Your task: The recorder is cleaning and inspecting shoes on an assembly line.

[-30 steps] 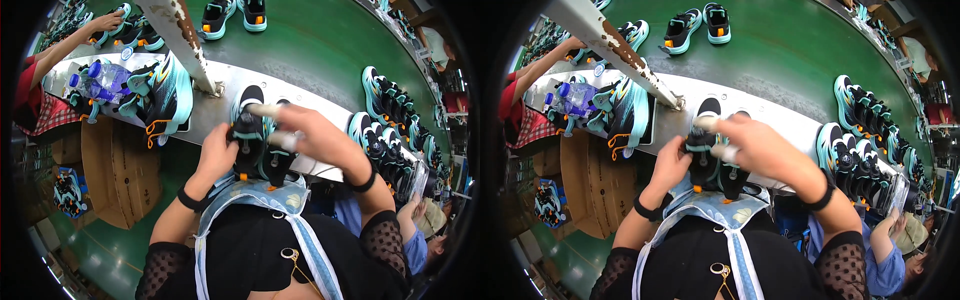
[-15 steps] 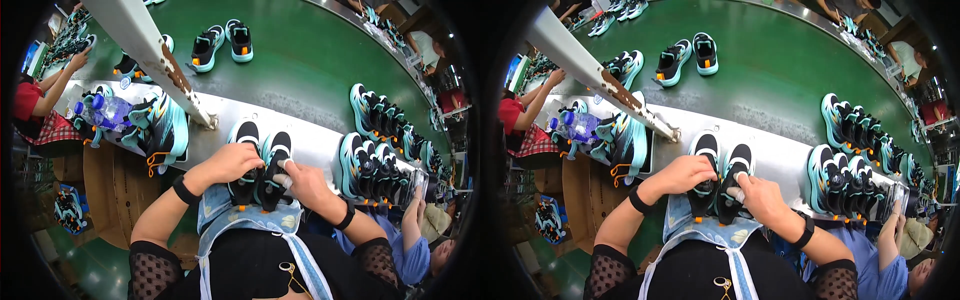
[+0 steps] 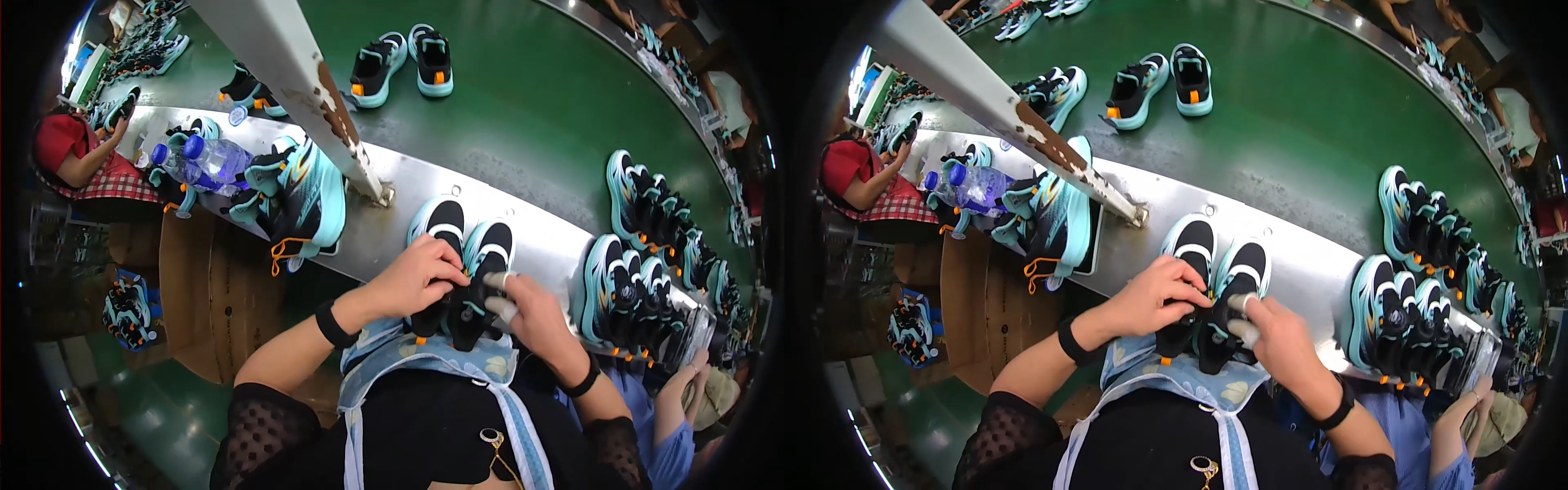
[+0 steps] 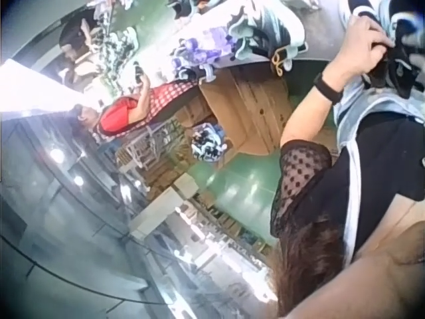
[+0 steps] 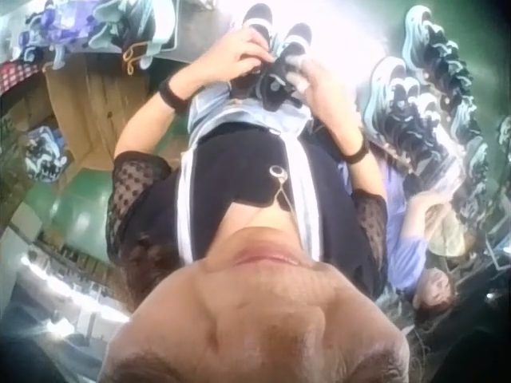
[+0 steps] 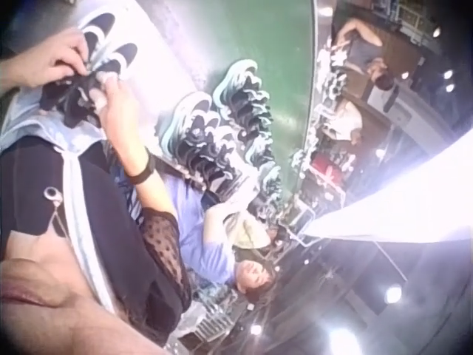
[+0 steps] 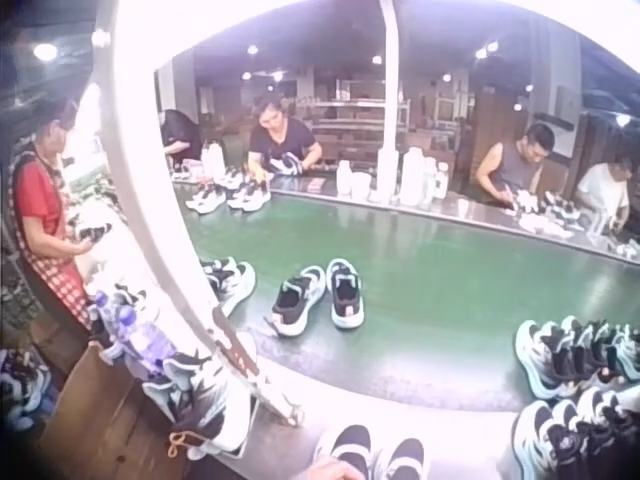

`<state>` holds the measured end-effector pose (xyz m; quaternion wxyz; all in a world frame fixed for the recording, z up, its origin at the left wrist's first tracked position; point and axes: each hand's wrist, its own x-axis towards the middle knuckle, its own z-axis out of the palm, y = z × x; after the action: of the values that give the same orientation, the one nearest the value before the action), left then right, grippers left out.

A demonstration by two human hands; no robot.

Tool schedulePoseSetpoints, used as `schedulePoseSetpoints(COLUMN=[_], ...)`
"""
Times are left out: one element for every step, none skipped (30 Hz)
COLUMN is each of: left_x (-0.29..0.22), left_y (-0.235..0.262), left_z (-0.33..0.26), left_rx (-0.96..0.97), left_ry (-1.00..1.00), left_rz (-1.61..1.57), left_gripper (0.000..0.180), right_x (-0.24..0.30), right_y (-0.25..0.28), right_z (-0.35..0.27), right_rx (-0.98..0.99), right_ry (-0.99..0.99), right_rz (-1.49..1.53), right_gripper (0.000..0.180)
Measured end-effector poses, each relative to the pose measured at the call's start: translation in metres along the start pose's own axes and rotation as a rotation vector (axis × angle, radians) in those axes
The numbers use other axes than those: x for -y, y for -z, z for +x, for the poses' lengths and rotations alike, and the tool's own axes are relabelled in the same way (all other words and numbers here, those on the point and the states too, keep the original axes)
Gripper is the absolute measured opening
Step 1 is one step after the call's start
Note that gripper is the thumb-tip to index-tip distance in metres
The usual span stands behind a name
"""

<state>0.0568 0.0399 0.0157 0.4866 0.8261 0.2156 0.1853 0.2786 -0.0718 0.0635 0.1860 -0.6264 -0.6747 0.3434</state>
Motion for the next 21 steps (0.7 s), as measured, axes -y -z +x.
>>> schedulePoseSetpoints(left_x=[0.002, 0.001, -0.002, -0.012, -0.016, -0.012, -0.008, -0.009, -0.006, -0.005, -0.003, -0.004, -0.012, -0.019, -0.021, -0.018, -0.015, -0.013, -0.012, -0.009, -0.009], left_y=[0.006, 0.008, 0.009, 0.013, 0.011, 0.006, 0.002, 0.005, 0.009, 0.009, 0.009, 0.015, 0.019, 0.02, 0.02, 0.016, 0.012, 0.009, 0.011, 0.016, 0.02], left_z=[0.003, 0.004, 0.007, 0.007, 0.004, 0.002, -0.001, 0.002, 0.004, 0.005, 0.009, 0.011, 0.011, 0.012, 0.012, 0.012, 0.01, 0.009, 0.009, 0.011, 0.013], left_rx=[0.053, 0.006, -0.042, -0.099, -0.183, -0.16, -0.136, -0.089, 0.001, 0.021, 0.033, 0.08, 0.058, 0.084, 0.11, 0.124, 0.104, 0.083, 0.094, 0.128, 0.162], left_ry=[-0.053, -0.041, -0.033, 0.036, 0.105, 0.156, 0.206, 0.158, 0.122, 0.084, 0.047, 0.142, 0.244, 0.28, 0.315, 0.316, 0.252, 0.188, 0.187, 0.185, 0.183], left_rz=[0.023, 0.017, 0.011, 0.053, 0.125, 0.106, 0.089, 0.031, -0.088, -0.102, -0.111, -0.195, -0.218, -0.122, -0.025, -0.032, -0.001, 0.029, 0.024, -0.065, -0.154], left_gripper=[0.027, 0.029, 0.033, 0.038, 0.034, 0.031, 0.028, 0.023, 0.028, 0.032, 0.036, 0.041, 0.042, 0.041, 0.041, 0.041, 0.04, 0.039, 0.039, 0.038, 0.037], right_x=[-0.002, -0.004, -0.003, 0.001, 0.007, 0.007, 0.005, 0.001, 0.0, 0.0, -0.004, -0.003, 0.001, 0.003, 0.0, -0.004, -0.004, -0.002, -0.002, -0.003, -0.004], right_y=[-0.007, -0.01, -0.006, 0.003, 0.007, 0.004, 0.0, -0.008, -0.015, -0.016, -0.016, -0.01, -0.001, 0.004, -0.003, -0.015, -0.022, -0.023, -0.021, -0.017, -0.013], right_z=[0.003, 0.003, 0.006, 0.01, 0.01, 0.009, 0.007, 0.002, 0.002, 0.0, 0.002, 0.003, 0.004, 0.0, -0.002, -0.002, -0.002, -0.004, -0.007, -0.007, -0.005], right_rx=[-0.083, -0.161, -0.11, -0.073, -0.037, -0.044, -0.053, -0.125, -0.176, -0.188, -0.198, -0.199, -0.146, -0.094, -0.095, -0.215, -0.336, -0.342, -0.344, -0.28, -0.216], right_ry=[-0.019, -0.04, -0.083, -0.07, -0.065, -0.053, -0.041, -0.041, -0.072, -0.078, -0.075, -0.087, -0.075, -0.07, -0.086, -0.027, 0.033, -0.028, -0.04, -0.081, -0.122], right_rz=[-0.085, -0.171, -0.168, -0.142, -0.113, -0.052, 0.008, 0.001, -0.071, -0.125, -0.179, -0.177, -0.085, 0.009, 0.013, -0.04, -0.094, -0.106, -0.104, -0.148, -0.192], right_gripper=[0.034, 0.034, 0.031, 0.03, 0.028, 0.028, 0.028, 0.029, 0.032, 0.032, 0.032, 0.032, 0.03, 0.029, 0.029, 0.029, 0.03, 0.031, 0.031, 0.03, 0.029])
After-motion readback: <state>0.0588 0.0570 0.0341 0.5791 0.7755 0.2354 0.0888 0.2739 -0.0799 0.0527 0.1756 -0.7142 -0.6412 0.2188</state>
